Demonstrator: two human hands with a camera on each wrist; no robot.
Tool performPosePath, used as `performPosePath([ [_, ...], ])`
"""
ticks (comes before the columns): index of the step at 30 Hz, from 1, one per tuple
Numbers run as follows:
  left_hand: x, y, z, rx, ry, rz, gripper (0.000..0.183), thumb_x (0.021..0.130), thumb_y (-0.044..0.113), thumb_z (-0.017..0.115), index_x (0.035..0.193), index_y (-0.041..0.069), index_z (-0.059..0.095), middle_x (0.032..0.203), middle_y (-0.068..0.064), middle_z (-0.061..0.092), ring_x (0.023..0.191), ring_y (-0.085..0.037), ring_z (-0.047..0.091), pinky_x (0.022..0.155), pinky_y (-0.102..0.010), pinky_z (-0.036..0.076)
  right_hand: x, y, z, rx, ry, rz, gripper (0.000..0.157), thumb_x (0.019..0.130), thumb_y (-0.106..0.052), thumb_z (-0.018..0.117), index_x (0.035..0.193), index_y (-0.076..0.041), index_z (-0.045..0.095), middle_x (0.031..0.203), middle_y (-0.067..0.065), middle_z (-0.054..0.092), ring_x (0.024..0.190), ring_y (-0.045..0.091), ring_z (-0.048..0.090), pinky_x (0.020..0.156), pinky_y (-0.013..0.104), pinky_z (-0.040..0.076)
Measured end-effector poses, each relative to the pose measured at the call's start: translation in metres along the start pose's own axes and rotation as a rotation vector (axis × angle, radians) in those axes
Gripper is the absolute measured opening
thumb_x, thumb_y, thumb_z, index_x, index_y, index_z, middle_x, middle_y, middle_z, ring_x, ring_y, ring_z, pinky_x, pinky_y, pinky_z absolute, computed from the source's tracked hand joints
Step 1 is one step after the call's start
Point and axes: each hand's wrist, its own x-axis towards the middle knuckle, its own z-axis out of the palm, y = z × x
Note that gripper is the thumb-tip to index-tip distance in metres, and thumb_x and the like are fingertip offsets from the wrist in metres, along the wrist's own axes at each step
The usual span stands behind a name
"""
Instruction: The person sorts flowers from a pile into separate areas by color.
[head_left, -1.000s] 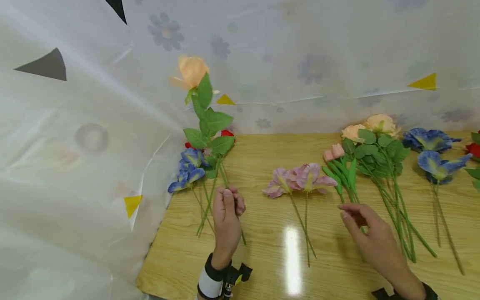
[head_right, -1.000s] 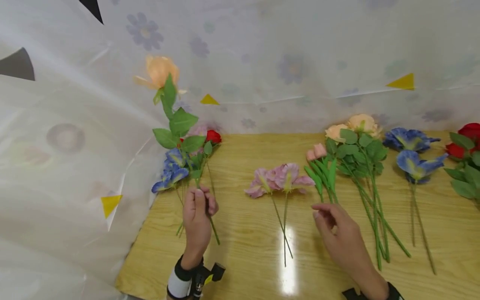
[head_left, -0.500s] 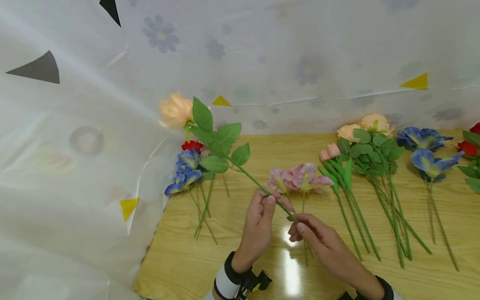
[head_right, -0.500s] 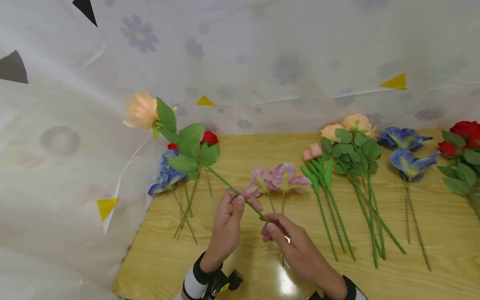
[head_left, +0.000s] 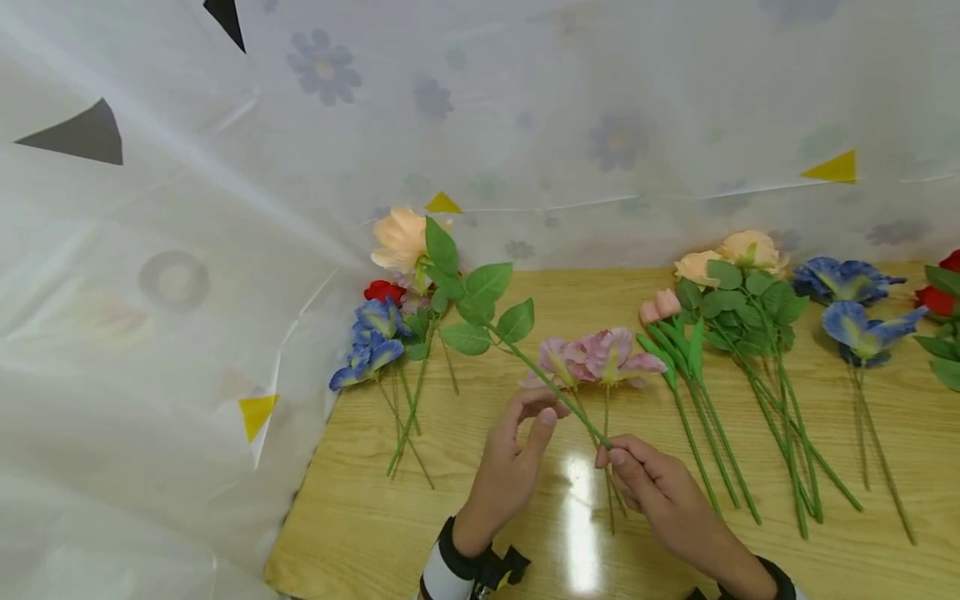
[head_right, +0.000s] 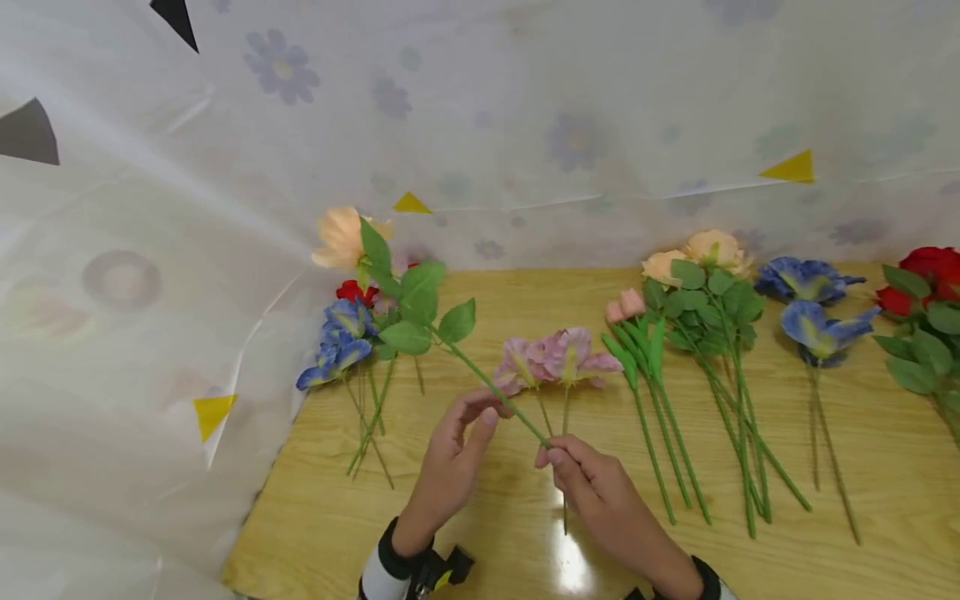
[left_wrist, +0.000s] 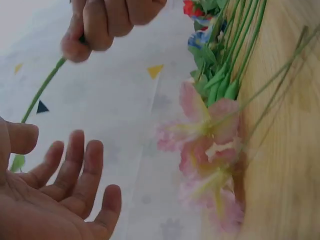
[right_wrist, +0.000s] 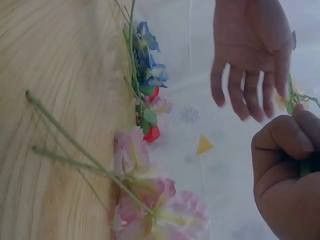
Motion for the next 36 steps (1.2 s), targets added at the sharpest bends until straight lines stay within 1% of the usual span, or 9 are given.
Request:
performPosePath([
  [3,-0.011,-0.016,-0.019,0.075,0.07,-0.136,0.028,0.105,0.024,0.046,0.129,0.011,0.053,0.122,-0.002,0.06,0.114,-0.019,0.056,0.097,-0.043,0.044,-0.004,0.0,-0.008,-0.049,0.041,0.013,0.03,0.104,0.007,0.029,0.105,-0.008,0.055,0.06,0.003,0.036,0.044,0.014,0.032,0.04,0.024,0.035],
  [7,-0.028,-0.032,-0.051,0.24,0.13,-0.298,0.035,0.104,0.032,0.049,0.127,0.007,0.055,0.124,-0.007,0.056,0.115,-0.023,0.053,0.096,-0.049,0.043,-0.008,0.001,-0.023,-0.072,0.085,0.003,0.028,0.103,0.009,0.028,0.107,-0.003,0.053,0.061,0.004,0.036,0.043,0.015,0.032,0.038,0.024,0.035],
  [11,-0.041,-0.04,-0.079,0.403,0.207,-0.418,0.031,0.102,0.026,0.053,0.124,0.004,0.057,0.122,-0.014,0.055,0.109,-0.029,0.054,0.089,-0.049,0.046,-0.012,0.0,-0.039,-0.15,0.159,0.018,0.027,0.104,0.006,0.029,0.108,-0.004,0.054,0.06,0.002,0.036,0.042,0.014,0.032,0.038,0.025,0.034],
  [15,-0.047,-0.049,-0.097,0.56,0.27,-0.533,0.031,0.099,0.02,0.06,0.121,-0.002,0.057,0.116,-0.022,0.054,0.094,-0.03,0.055,0.073,-0.043,0.049,-0.016,0.002,-0.058,-0.22,0.248,0.037,0.025,0.105,0.004,0.03,0.107,-0.003,0.054,0.058,0.002,0.037,0.04,0.013,0.033,0.037,0.026,0.032],
  [19,-0.047,-0.058,-0.11,0.661,0.336,-0.604,0.033,0.096,0.018,0.063,0.119,-0.005,0.058,0.11,-0.024,0.054,0.085,-0.029,0.056,0.066,-0.04,0.049,-0.021,0.005,-0.076,-0.316,0.358,0.074,0.022,0.105,0.001,0.033,0.106,-0.001,0.055,0.057,0.0,0.037,0.039,0.013,0.033,0.037,0.027,0.031],
  [23,-0.046,-0.068,-0.121,0.709,0.389,-0.626,0.034,0.095,0.02,0.064,0.119,-0.004,0.058,0.11,-0.024,0.054,0.09,-0.036,0.057,0.07,-0.046,0.049,-0.028,0.004,-0.096,-0.403,0.467,0.151,0.022,0.106,-0.009,0.035,0.109,-0.001,0.056,0.057,-0.001,0.038,0.039,0.014,0.033,0.039,0.029,0.03],
  [27,-0.039,-0.078,-0.128,0.765,0.372,-0.637,0.042,0.094,0.024,0.065,0.122,-0.005,0.054,0.115,-0.032,0.05,0.101,-0.049,0.05,0.078,-0.057,0.044,-0.035,0.004,-0.113,-0.45,0.578,0.245,0.024,0.107,-0.018,0.035,0.111,-0.008,0.056,0.055,0.0,0.037,0.039,0.015,0.033,0.039,0.031,0.028],
  [31,-0.035,-0.089,-0.13,0.792,0.332,-0.704,0.052,0.093,0.026,0.065,0.13,-0.006,0.046,0.121,-0.038,0.045,0.107,-0.057,0.044,0.084,-0.062,0.04,-0.041,0.006,-0.121,-0.537,0.646,0.384,0.026,0.107,-0.029,0.033,0.112,-0.016,0.056,0.056,0.004,0.039,0.041,0.018,0.035,0.04,0.031,0.029],
  [36,-0.037,-0.096,-0.13,0.794,0.297,-0.771,0.06,0.091,0.021,0.068,0.135,-0.009,0.04,0.121,-0.039,0.046,0.105,-0.057,0.046,0.084,-0.062,0.041,-0.042,0.011,-0.127,-0.665,0.629,0.514,0.048,0.107,-0.036,0.028,0.121,0.0,0.056,0.067,0.013,0.047,0.045,0.021,0.039,0.042,0.031,0.032],
])
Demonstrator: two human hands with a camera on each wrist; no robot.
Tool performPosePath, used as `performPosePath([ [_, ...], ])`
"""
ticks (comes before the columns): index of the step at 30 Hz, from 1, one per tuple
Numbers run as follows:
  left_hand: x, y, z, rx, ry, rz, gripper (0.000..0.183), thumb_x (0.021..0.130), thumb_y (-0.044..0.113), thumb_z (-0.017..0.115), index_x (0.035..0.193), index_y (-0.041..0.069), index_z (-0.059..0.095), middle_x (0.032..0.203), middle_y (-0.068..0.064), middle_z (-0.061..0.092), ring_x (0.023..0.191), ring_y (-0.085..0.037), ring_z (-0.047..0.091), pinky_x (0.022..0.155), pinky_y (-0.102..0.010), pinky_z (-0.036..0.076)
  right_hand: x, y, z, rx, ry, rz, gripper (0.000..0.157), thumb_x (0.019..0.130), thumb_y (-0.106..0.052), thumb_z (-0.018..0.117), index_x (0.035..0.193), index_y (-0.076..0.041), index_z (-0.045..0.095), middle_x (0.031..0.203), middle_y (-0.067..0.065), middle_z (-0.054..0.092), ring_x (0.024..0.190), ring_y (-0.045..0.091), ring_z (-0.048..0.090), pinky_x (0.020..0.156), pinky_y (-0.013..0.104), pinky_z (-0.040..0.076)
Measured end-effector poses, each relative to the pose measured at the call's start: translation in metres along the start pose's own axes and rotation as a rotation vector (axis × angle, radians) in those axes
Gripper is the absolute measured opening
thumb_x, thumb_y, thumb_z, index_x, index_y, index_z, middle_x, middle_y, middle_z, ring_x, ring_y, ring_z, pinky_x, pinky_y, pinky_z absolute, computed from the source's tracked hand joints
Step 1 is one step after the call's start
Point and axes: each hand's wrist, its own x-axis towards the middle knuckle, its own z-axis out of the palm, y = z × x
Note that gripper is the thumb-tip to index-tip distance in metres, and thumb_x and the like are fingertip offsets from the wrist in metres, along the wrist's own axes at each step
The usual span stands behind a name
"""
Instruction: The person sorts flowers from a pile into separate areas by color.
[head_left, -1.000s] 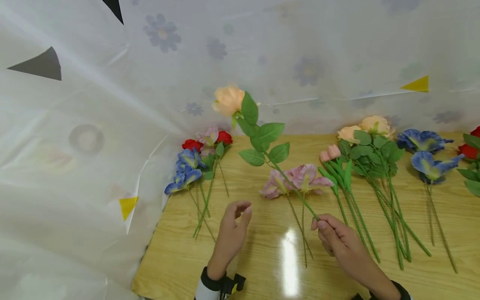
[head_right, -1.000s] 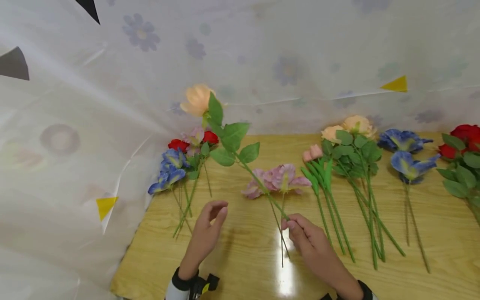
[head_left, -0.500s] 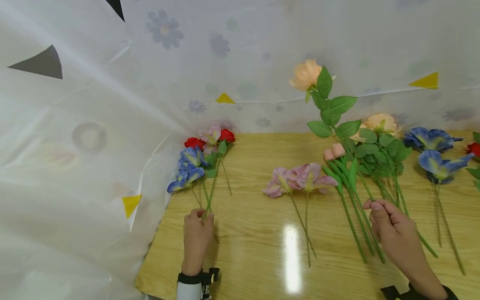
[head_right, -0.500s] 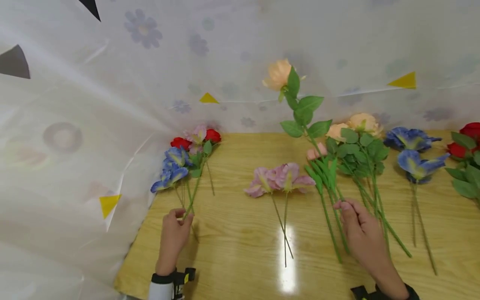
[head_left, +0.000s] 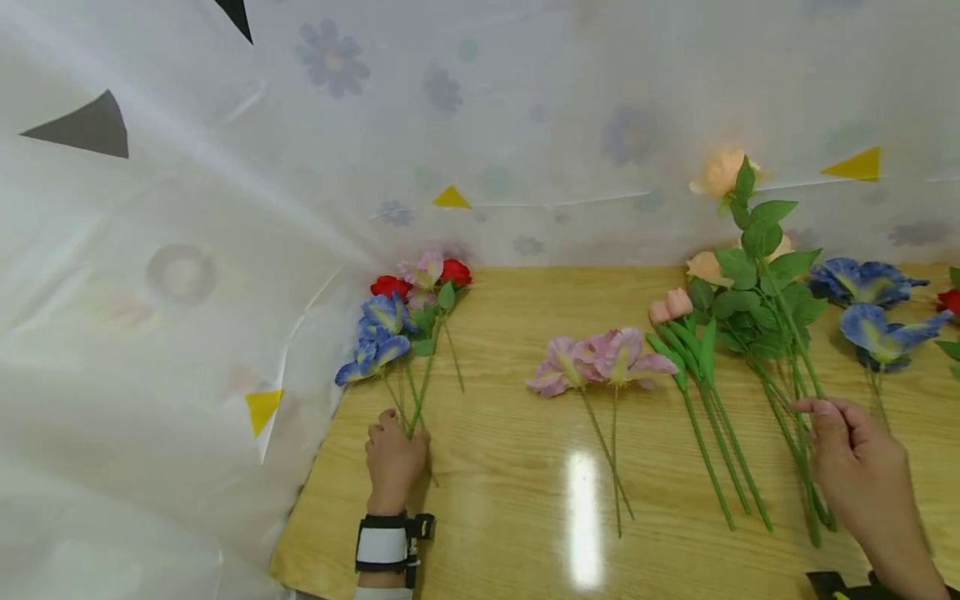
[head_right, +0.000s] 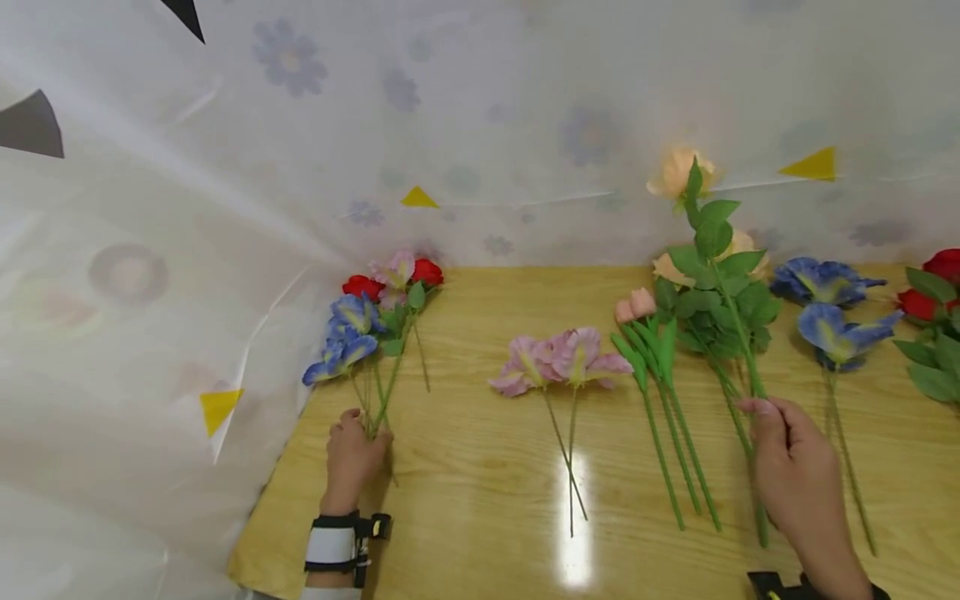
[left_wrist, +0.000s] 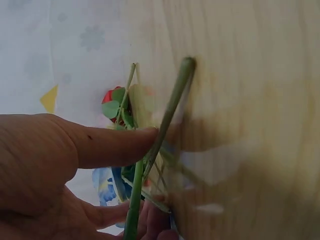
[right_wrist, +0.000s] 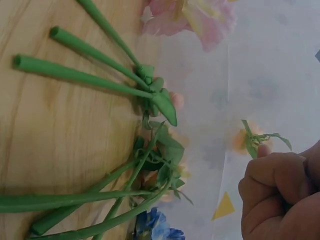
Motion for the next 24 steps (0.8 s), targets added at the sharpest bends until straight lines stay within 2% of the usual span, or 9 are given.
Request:
performPosePath([
  [4,-0.001,-0.001,-0.001,-0.005,-0.042,0.012,0.048,0.092,0.013,0.066,0.127,-0.012,0.044,0.109,-0.034,0.054,0.093,-0.05,0.056,0.073,-0.056,0.048,0.001,0.009,0.0,-0.109,-0.014,0.01,0.057,0.107,-0.036,0.023,0.126,0.007,0.054,0.069,0.014,0.043,0.044,0.021,0.033,0.043,0.031,0.029],
  [8,0.0,-0.005,-0.002,-0.043,-0.065,0.038,0.031,0.093,0.003,0.057,0.118,-0.014,0.05,0.098,-0.029,0.061,0.077,-0.035,0.061,0.058,-0.042,0.049,0.003,0.017,0.0,-0.181,-0.048,0.04,0.059,0.107,-0.035,0.018,0.128,0.01,0.051,0.068,0.011,0.039,0.043,0.022,0.031,0.042,0.032,0.028],
  [11,0.001,-0.009,-0.003,-0.08,-0.065,0.035,0.028,0.093,0.0,0.052,0.116,-0.016,0.052,0.098,-0.029,0.062,0.075,-0.032,0.06,0.056,-0.038,0.048,0.006,0.023,0.0,-0.232,-0.092,0.045,0.059,0.108,-0.032,0.016,0.129,0.014,0.047,0.067,0.011,0.04,0.044,0.021,0.032,0.043,0.032,0.028],
  [15,-0.001,-0.011,-0.005,-0.083,-0.059,0.022,0.027,0.096,0.002,0.05,0.116,-0.016,0.052,0.098,-0.03,0.062,0.078,-0.035,0.062,0.059,-0.041,0.05,0.011,0.034,0.001,-0.301,-0.181,0.019,0.06,0.108,-0.027,0.014,0.129,0.025,0.036,0.062,0.014,0.047,0.042,0.021,0.036,0.041,0.032,0.029],
  [17,-0.002,-0.01,-0.007,-0.067,-0.053,0.029,0.025,0.097,0.003,0.049,0.113,-0.015,0.053,0.094,-0.028,0.062,0.075,-0.034,0.062,0.058,-0.041,0.05,0.013,0.038,0.001,-0.314,-0.223,0.022,0.061,0.108,-0.026,0.015,0.129,0.029,0.03,0.062,0.017,0.051,0.042,0.021,0.039,0.041,0.033,0.031],
  [19,-0.003,-0.009,-0.008,-0.06,-0.051,0.037,0.022,0.098,0.004,0.046,0.11,-0.015,0.052,0.088,-0.027,0.062,0.069,-0.032,0.061,0.055,-0.04,0.049,0.012,0.042,0.002,-0.316,-0.243,0.036,0.061,0.108,-0.027,0.017,0.131,0.029,0.029,0.06,0.014,0.052,0.04,0.021,0.04,0.039,0.033,0.032],
  [22,-0.003,-0.008,-0.01,-0.063,-0.043,0.04,0.019,0.099,0.005,0.044,0.104,-0.012,0.049,0.081,-0.023,0.06,0.062,-0.028,0.058,0.049,-0.036,0.046,0.011,0.043,0.003,-0.313,-0.236,0.07,0.058,0.108,-0.026,0.024,0.133,0.027,0.028,0.067,0.016,0.055,0.044,0.023,0.042,0.04,0.035,0.032],
  [24,-0.004,-0.008,-0.011,-0.108,-0.052,0.022,0.02,0.1,0.009,0.044,0.106,-0.01,0.047,0.079,-0.021,0.058,0.058,-0.024,0.056,0.047,-0.034,0.044,0.012,0.043,0.004,-0.32,-0.231,0.098,0.058,0.107,-0.025,0.03,0.135,0.025,0.027,0.07,0.015,0.054,0.046,0.024,0.042,0.041,0.036,0.033],
])
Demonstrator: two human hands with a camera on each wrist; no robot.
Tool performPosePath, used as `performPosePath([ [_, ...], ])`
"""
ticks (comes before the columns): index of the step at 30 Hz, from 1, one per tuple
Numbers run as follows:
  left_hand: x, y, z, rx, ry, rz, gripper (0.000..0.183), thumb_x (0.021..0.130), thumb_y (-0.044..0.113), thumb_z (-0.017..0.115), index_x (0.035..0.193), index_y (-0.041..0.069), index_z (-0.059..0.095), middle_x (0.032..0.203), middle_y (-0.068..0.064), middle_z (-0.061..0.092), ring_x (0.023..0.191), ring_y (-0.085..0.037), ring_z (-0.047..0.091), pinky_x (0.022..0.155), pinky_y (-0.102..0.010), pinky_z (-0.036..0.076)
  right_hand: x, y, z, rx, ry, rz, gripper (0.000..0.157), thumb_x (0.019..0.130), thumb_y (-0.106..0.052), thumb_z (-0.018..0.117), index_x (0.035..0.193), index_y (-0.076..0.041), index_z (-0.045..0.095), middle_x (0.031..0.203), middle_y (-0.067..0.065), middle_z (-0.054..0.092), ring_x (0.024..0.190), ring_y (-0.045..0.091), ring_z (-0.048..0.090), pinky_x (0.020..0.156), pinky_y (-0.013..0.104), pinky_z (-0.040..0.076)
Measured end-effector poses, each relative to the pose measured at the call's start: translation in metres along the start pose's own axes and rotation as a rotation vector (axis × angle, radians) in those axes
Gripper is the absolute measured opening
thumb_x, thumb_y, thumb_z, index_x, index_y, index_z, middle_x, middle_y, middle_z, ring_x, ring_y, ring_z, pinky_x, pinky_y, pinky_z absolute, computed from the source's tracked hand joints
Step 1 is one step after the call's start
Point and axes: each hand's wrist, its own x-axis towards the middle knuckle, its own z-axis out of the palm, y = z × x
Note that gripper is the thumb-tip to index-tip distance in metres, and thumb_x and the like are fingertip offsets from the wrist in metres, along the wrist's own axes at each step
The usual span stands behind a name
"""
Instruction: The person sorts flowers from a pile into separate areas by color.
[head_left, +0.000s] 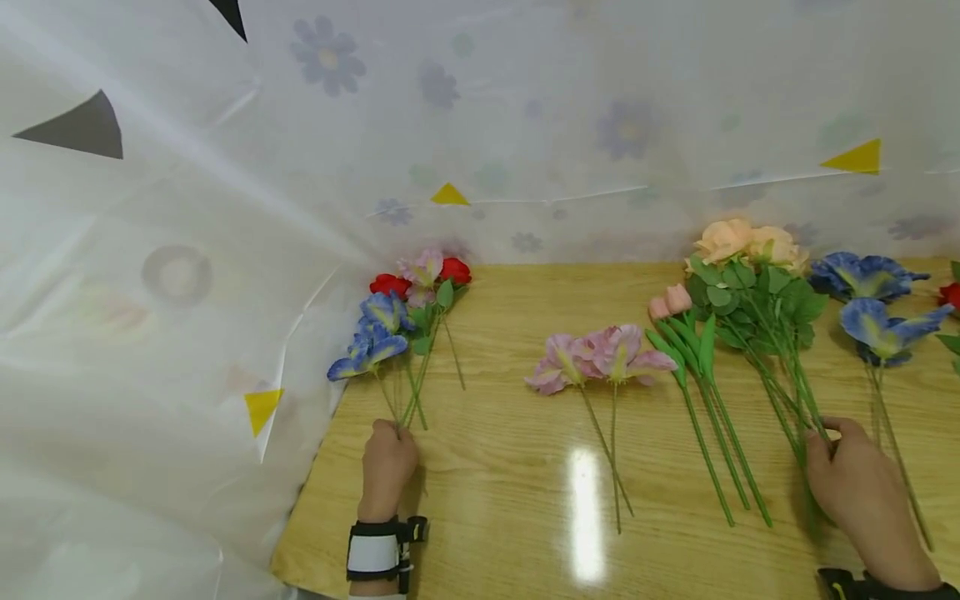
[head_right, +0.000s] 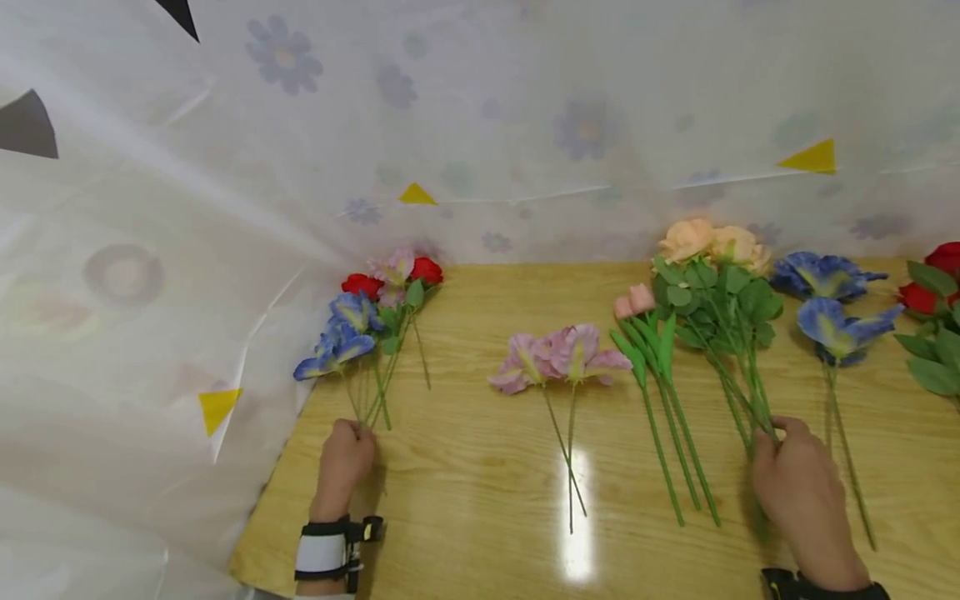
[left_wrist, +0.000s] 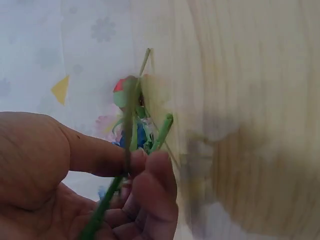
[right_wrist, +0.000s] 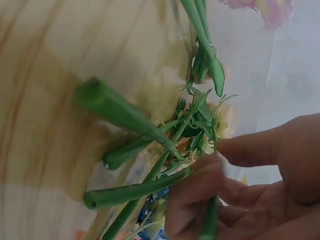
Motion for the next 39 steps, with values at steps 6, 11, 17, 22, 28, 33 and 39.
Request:
performPosePath([
  [6,0.0,-0.002,-0.006,-0.318,-0.062,-0.032,0.032,0.107,0.025,0.037,0.117,-0.005,0.039,0.086,-0.022,0.058,0.066,-0.026,0.054,0.057,-0.031,0.042,0.003,-0.005,-0.003,-0.034,0.034,0.03,0.057,0.103,-0.026,0.045,0.133,0.022,0.035,0.093,0.034,0.053,0.057,0.027,0.05,0.046,0.037,0.037],
  [11,0.001,0.0,-0.013,-0.458,0.003,-0.068,0.028,0.108,0.024,0.025,0.101,0.0,0.038,0.079,-0.013,0.044,0.057,-0.02,0.044,0.054,-0.03,0.038,0.001,-0.007,-0.003,-0.06,0.09,0.04,0.053,0.102,-0.025,0.049,0.128,0.02,0.043,0.102,0.036,0.052,0.071,0.038,0.052,0.056,0.046,0.041],
  [17,0.01,-0.002,-0.013,-0.385,0.312,0.064,0.04,0.104,0.008,0.032,0.066,0.011,0.021,0.06,0.0,0.014,0.046,-0.009,0.014,0.047,-0.027,0.02,0.001,-0.01,-0.001,-0.072,0.137,0.049,0.05,0.101,-0.024,0.05,0.126,0.019,0.047,0.106,0.037,0.05,0.091,0.051,0.044,0.083,0.063,0.031],
  [22,0.007,0.003,-0.011,-0.359,0.458,0.095,0.03,0.107,0.019,0.028,0.086,0.0,0.039,0.075,-0.009,0.032,0.061,-0.02,0.03,0.06,-0.032,0.028,-0.002,-0.012,-0.002,-0.063,0.155,0.061,0.052,0.102,-0.027,0.047,0.126,0.019,0.046,0.111,0.039,0.046,0.101,0.054,0.039,0.093,0.068,0.023],
  [28,0.0,0.014,-0.012,-0.537,0.577,0.149,0.041,0.108,0.035,0.028,0.111,-0.002,0.044,0.071,-0.003,0.039,0.054,-0.015,0.034,0.051,-0.029,0.031,-0.006,-0.016,-0.001,-0.036,0.225,0.045,0.047,0.102,-0.022,0.047,0.125,0.018,0.049,0.114,0.038,0.048,0.103,0.053,0.04,0.097,0.066,0.022],
  [33,-0.01,0.035,-0.014,-0.953,0.534,0.379,0.032,0.107,0.025,0.035,0.099,-0.004,0.044,0.059,-0.001,0.031,0.042,-0.009,0.024,0.037,-0.027,0.023,-0.013,-0.027,0.006,0.03,0.32,-0.106,0.032,0.098,-0.012,0.054,0.115,0.015,0.058,0.107,0.034,0.054,0.093,0.048,0.046,0.089,0.064,0.029],
  [39,-0.025,0.076,0.003,-1.251,0.223,0.613,0.029,0.108,0.019,0.027,0.089,0.0,0.039,0.055,0.0,0.022,0.036,-0.008,0.016,0.029,-0.026,0.014,-0.017,-0.037,0.004,0.16,0.315,-0.262,0.024,0.098,-0.013,0.056,0.11,0.005,0.066,0.101,0.024,0.059,0.085,0.014,0.05,0.071,0.039,0.037],
])
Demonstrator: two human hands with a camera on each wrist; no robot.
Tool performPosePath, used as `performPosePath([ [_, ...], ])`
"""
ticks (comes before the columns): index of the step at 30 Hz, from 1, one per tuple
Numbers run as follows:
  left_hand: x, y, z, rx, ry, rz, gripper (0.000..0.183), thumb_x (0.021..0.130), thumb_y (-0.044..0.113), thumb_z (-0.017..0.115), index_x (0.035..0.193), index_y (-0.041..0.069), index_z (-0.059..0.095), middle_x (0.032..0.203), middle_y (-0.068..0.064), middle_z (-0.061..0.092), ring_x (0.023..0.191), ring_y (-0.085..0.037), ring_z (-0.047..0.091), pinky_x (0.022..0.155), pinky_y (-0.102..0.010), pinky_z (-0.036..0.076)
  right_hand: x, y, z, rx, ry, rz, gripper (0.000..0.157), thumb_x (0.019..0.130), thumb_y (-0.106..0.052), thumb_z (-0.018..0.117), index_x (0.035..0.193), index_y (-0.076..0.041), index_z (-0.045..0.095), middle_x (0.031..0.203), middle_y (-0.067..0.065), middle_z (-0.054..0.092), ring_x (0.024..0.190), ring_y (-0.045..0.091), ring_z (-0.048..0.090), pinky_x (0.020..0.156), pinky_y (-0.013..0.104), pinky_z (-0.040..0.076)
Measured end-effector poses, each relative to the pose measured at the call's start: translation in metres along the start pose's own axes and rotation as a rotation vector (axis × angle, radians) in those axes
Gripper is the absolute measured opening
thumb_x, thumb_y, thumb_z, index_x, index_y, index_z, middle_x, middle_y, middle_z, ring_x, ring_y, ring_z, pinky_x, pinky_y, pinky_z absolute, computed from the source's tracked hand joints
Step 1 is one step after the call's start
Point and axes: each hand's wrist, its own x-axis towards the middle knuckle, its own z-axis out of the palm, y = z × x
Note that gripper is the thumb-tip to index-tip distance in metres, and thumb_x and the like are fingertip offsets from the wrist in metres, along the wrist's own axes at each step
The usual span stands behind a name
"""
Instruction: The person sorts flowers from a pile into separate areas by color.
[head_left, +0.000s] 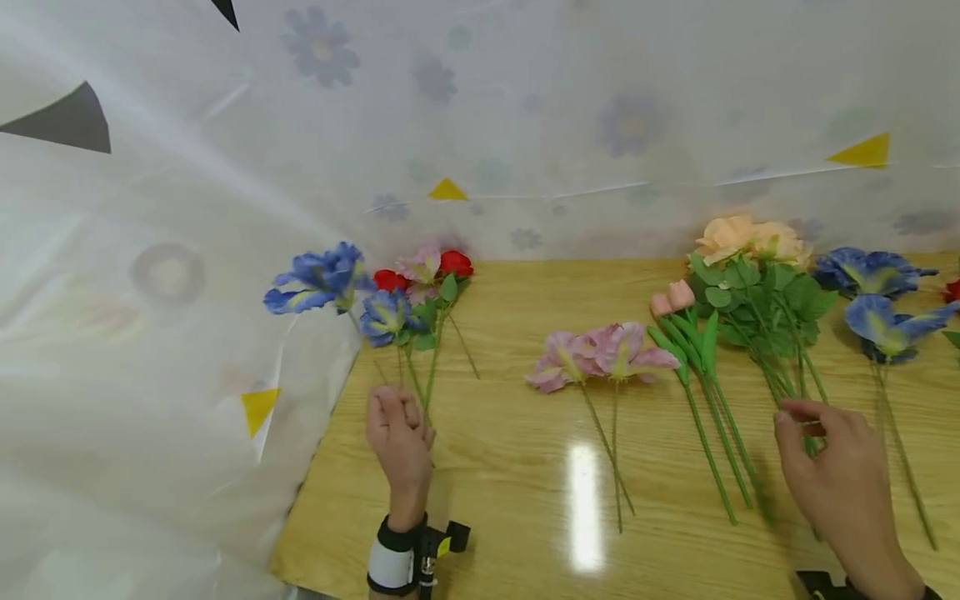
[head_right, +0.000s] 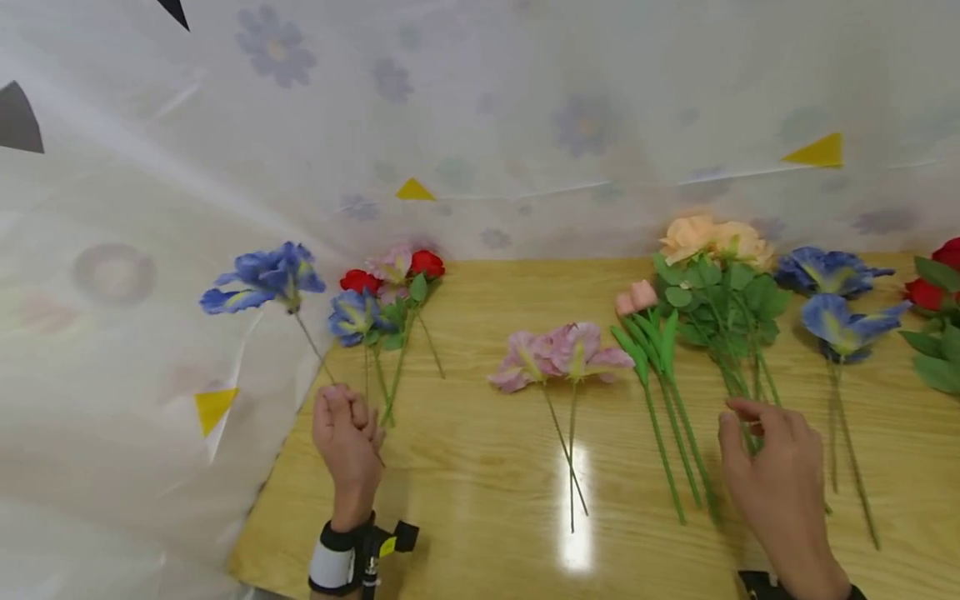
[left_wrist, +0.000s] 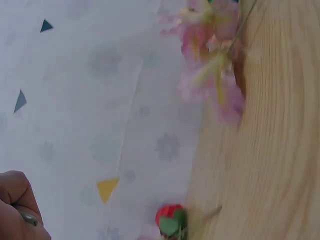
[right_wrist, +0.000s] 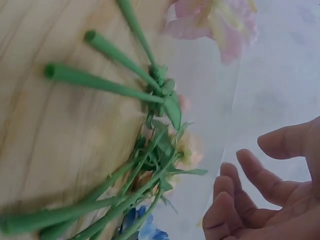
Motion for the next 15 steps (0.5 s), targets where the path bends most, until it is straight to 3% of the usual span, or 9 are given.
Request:
performPosePath([
  [4,-0.009,-0.007,0.038,-0.166,-0.191,-0.049,0.028,0.109,0.015,0.019,0.094,0.003,0.04,0.057,0.001,0.02,0.039,-0.007,0.015,0.031,-0.023,0.015,-0.001,-0.007,-0.001,0.061,-0.061,-0.005,0.026,0.1,-0.019,0.054,0.116,-0.002,0.065,0.101,0.013,0.058,0.078,-0.011,0.04,0.058,0.017,0.036],
  [7,-0.016,-0.01,0.065,-0.228,-0.3,-0.085,0.026,0.109,0.011,0.016,0.102,0.007,0.042,0.06,-0.002,0.024,0.043,-0.009,0.019,0.035,-0.024,0.018,-0.006,-0.016,0.003,0.121,-0.139,-0.013,0.027,0.102,-0.022,0.054,0.121,-0.007,0.063,0.102,0.006,0.06,0.079,-0.011,0.047,0.06,0.013,0.04],
  [11,-0.027,-0.011,0.094,-0.173,-0.42,-0.112,0.021,0.108,0.005,0.02,0.108,-0.003,0.04,0.066,-0.019,0.042,0.048,-0.016,0.041,0.044,-0.026,0.038,-0.015,-0.032,0.014,0.203,-0.247,-0.043,0.024,0.103,-0.024,0.052,0.122,-0.015,0.062,0.102,-0.001,0.066,0.084,-0.006,0.058,0.063,0.015,0.046],
  [15,-0.036,-0.011,0.114,-0.12,-0.555,-0.097,0.017,0.105,-0.004,0.025,0.109,-0.013,0.038,0.078,-0.031,0.057,0.063,-0.033,0.06,0.061,-0.037,0.055,-0.023,-0.051,0.025,0.359,-0.355,-0.105,0.024,0.105,-0.018,0.045,0.123,-0.013,0.06,0.103,-0.003,0.066,0.09,0.006,0.064,0.073,0.018,0.051],
])
